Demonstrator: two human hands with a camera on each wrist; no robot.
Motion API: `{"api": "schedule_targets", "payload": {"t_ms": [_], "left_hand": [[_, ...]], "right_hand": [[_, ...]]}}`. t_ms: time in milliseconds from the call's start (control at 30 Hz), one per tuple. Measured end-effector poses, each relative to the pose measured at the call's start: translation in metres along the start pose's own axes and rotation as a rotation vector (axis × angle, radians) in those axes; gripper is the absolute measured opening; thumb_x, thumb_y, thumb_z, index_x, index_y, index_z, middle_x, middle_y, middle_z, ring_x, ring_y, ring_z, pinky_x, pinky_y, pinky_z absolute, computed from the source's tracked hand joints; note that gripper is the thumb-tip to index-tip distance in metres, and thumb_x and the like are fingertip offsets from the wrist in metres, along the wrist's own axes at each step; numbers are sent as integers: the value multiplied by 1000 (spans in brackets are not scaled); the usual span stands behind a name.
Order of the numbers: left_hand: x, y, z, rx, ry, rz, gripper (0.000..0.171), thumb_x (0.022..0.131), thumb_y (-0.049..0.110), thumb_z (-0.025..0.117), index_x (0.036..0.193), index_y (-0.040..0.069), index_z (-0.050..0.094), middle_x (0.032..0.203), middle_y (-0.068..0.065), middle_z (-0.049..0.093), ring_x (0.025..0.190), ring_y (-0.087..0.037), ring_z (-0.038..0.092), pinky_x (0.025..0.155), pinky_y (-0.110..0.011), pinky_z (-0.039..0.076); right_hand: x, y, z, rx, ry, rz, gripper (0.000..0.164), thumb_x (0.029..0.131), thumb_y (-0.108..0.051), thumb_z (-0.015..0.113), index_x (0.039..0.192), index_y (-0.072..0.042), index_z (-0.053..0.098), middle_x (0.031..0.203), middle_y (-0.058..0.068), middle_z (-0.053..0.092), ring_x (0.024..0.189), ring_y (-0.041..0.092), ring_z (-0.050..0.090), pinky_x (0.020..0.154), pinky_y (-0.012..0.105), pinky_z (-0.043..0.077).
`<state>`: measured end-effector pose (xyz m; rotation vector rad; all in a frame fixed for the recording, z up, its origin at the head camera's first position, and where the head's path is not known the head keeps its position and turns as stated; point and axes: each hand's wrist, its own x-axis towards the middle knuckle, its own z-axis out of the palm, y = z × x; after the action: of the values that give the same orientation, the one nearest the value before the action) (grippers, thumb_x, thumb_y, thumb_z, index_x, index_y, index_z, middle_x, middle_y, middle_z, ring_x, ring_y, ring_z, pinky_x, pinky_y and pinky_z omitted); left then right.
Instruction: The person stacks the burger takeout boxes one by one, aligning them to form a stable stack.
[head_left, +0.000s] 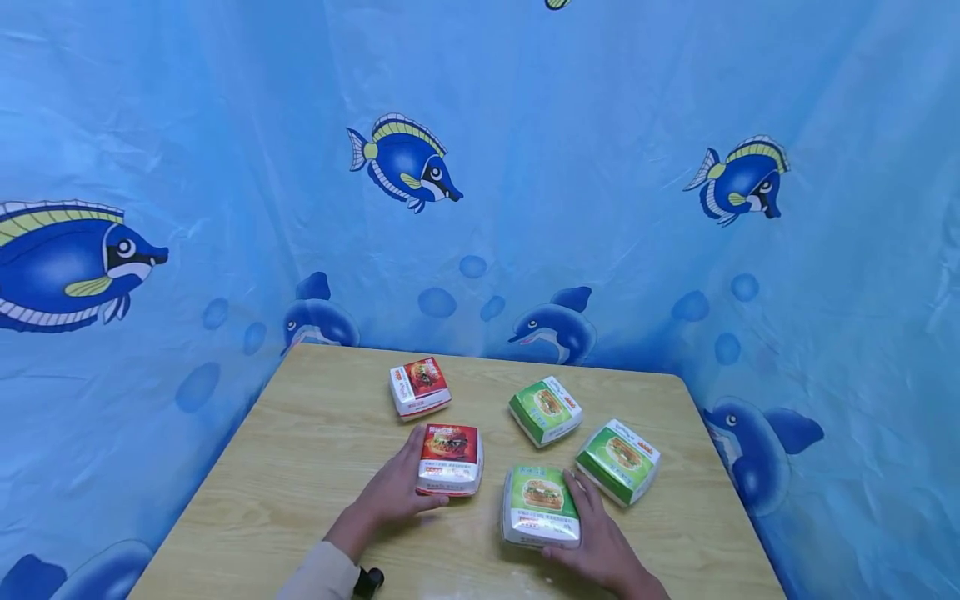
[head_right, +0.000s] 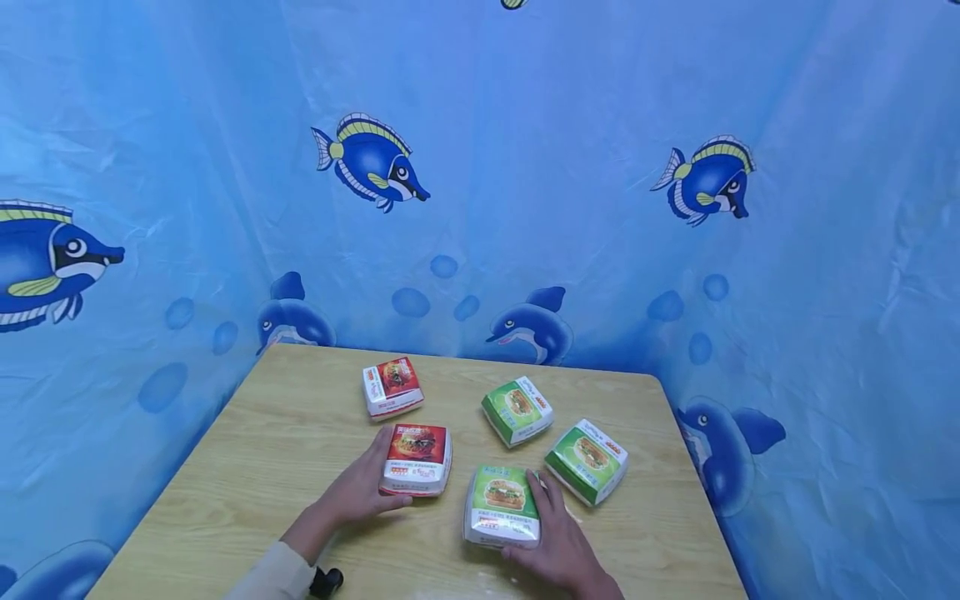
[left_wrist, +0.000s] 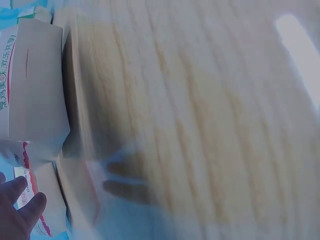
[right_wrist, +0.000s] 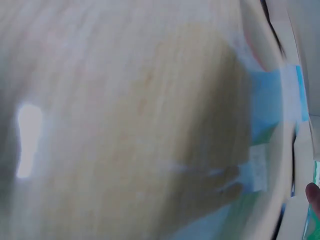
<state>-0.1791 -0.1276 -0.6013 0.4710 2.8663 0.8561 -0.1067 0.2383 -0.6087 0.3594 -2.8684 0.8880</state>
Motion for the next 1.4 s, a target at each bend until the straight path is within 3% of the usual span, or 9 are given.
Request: {"api": "schedule_targets", "payload": {"t_ms": [333,633,867,1100,1400], "left_hand": [[-9,-3,14,-7,19,26,123,72,77,63,157,11,5,162,-11,9,145,-31,17,111,-50,29],[-13,3,16,-4,48,7,125,69,83,58,158,12,8,161,-11,12,144,-33,21,110,-50,31],[-4,7,12,-21,54,12,126,68,82,61,158,12,8,162,-9,12,143,-32,22,110,-48,30],[2,2,20,-44,28,18,123,71,81,59,158,16,2,161,-11,12,142,-35,23,110,-50,29],[12,3,29,20,39,59,116,77,81,51,158,16,-2,162,-12,8,145,-29,17,111,-47,29]], "right_hand": [[19,-2,-9,12,-5,-2,119,60,-74,76,154,-20,25,152,13,27,125,42,45,88,55,48],[47,-13,-13,82,-37,16,120,62,-73,75,156,-20,22,155,7,24,133,36,37,99,54,41],[64,-21,-11,92,-49,30,119,61,-72,76,156,-24,22,156,6,23,128,37,43,95,54,44],[69,-23,-8,84,-74,46,121,61,-75,75,156,-22,21,157,8,22,132,37,39,98,55,42],[82,-29,-7,71,-82,32,120,62,-77,72,157,-25,18,158,7,20,132,37,39,98,56,42]]}}
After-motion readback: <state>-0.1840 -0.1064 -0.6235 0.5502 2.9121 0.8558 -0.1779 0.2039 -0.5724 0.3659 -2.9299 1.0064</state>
